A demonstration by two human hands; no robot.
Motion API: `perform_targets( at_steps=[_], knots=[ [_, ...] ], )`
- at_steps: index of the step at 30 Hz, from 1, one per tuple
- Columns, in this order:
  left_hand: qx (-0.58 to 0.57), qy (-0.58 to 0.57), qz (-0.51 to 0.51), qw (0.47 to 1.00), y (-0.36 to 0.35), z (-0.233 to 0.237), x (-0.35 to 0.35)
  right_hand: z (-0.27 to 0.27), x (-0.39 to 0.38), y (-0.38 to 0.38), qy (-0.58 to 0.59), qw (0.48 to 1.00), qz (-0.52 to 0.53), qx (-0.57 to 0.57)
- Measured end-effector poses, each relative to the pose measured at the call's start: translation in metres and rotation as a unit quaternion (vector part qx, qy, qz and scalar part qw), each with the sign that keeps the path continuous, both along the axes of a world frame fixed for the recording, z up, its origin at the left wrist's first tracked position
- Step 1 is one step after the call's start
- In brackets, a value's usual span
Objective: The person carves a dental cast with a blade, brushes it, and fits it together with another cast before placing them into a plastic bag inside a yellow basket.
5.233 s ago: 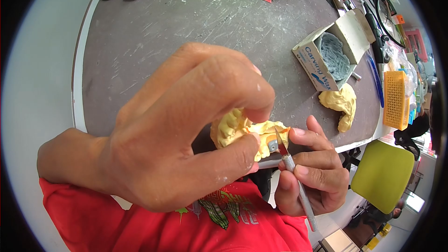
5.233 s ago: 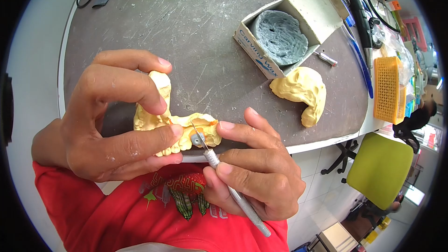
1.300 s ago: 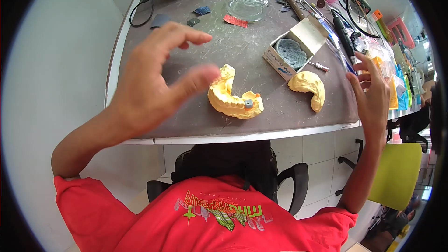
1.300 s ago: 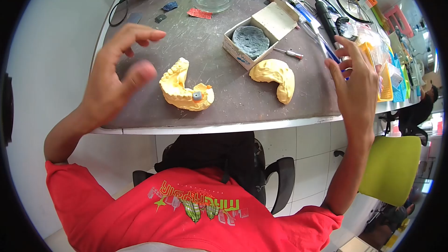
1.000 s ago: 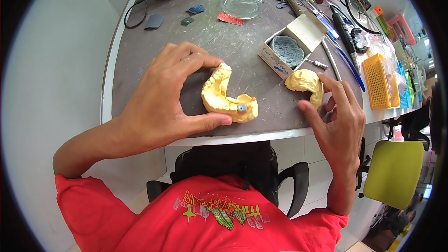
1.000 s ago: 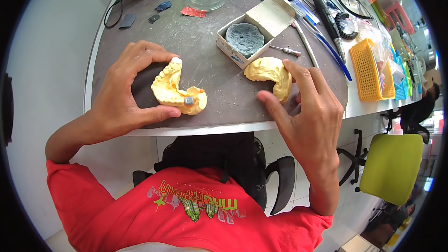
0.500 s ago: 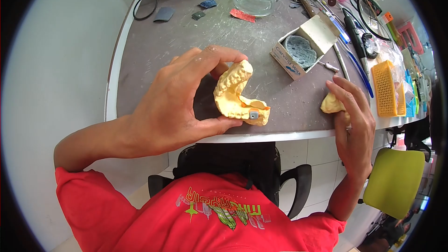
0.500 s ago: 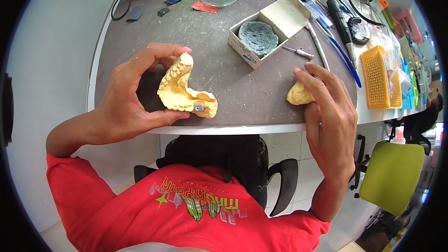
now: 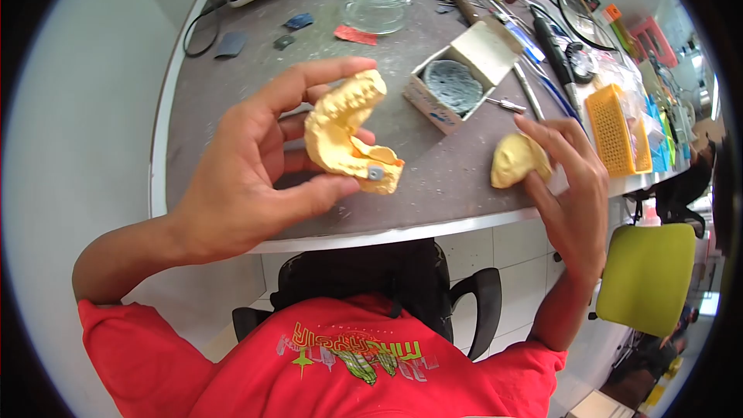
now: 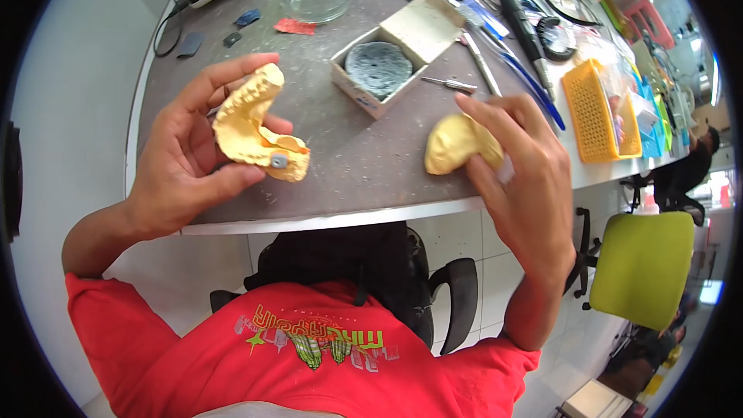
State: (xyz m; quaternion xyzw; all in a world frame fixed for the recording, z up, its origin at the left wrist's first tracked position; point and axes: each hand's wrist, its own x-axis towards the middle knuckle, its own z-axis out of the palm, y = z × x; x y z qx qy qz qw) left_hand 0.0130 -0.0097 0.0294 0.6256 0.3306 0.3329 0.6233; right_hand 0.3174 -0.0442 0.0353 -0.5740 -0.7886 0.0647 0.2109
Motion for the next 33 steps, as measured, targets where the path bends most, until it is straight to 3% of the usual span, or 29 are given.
perform_targets(
  at_steps=[4, 7, 9, 14, 17, 19, 21, 24, 28, 33],
  knots=[
    [-0.093, -0.033, 0.023, 0.995, 0.003, 0.001, 0.009, 0.006, 0.004, 0.006, 0.042, 0.997, 0.059, 0.004],
    [-0.065, -0.031, 0.050, 0.996, 0.002, -0.009, 0.009, 0.016, 0.025, 0.009, 0.041, 0.995, 0.089, 0.014],
    [-0.051, -0.022, 0.063, 0.996, 0.001, -0.011, 0.011, 0.010, 0.034, 0.013, 0.013, 0.995, -0.097, 0.035],
    [0.117, 0.087, 0.011, 0.989, 0.001, -0.017, 0.002, -0.006, 0.022, 0.023, -0.058, 0.991, -0.114, 0.047],
    [0.136, 0.102, 0.030, 0.985, 0.001, -0.019, 0.002, 0.001, 0.026, 0.015, -0.070, 0.982, -0.168, 0.055],
    [0.139, 0.111, 0.040, 0.983, 0.001, -0.019, 0.002, -0.005, 0.040, 0.004, -0.054, 0.980, -0.175, 0.080],
    [0.141, 0.121, 0.046, 0.981, 0.002, -0.018, 0.002, -0.010, 0.049, -0.012, 0.163, 0.950, -0.239, 0.119],
    [0.135, 0.130, 0.044, 0.981, 0.004, -0.017, 0.002, -0.019, 0.054, -0.039, 0.240, 0.930, -0.216, 0.175],
    [0.117, 0.115, 0.054, 0.985, 0.003, -0.019, 0.002, -0.051, 0.032, -0.054, 0.229, 0.916, -0.215, 0.249],
    [0.108, 0.101, 0.070, 0.986, 0.001, -0.018, 0.006, -0.068, 0.016, -0.048, 0.191, 0.933, -0.178, 0.248]
  ],
)
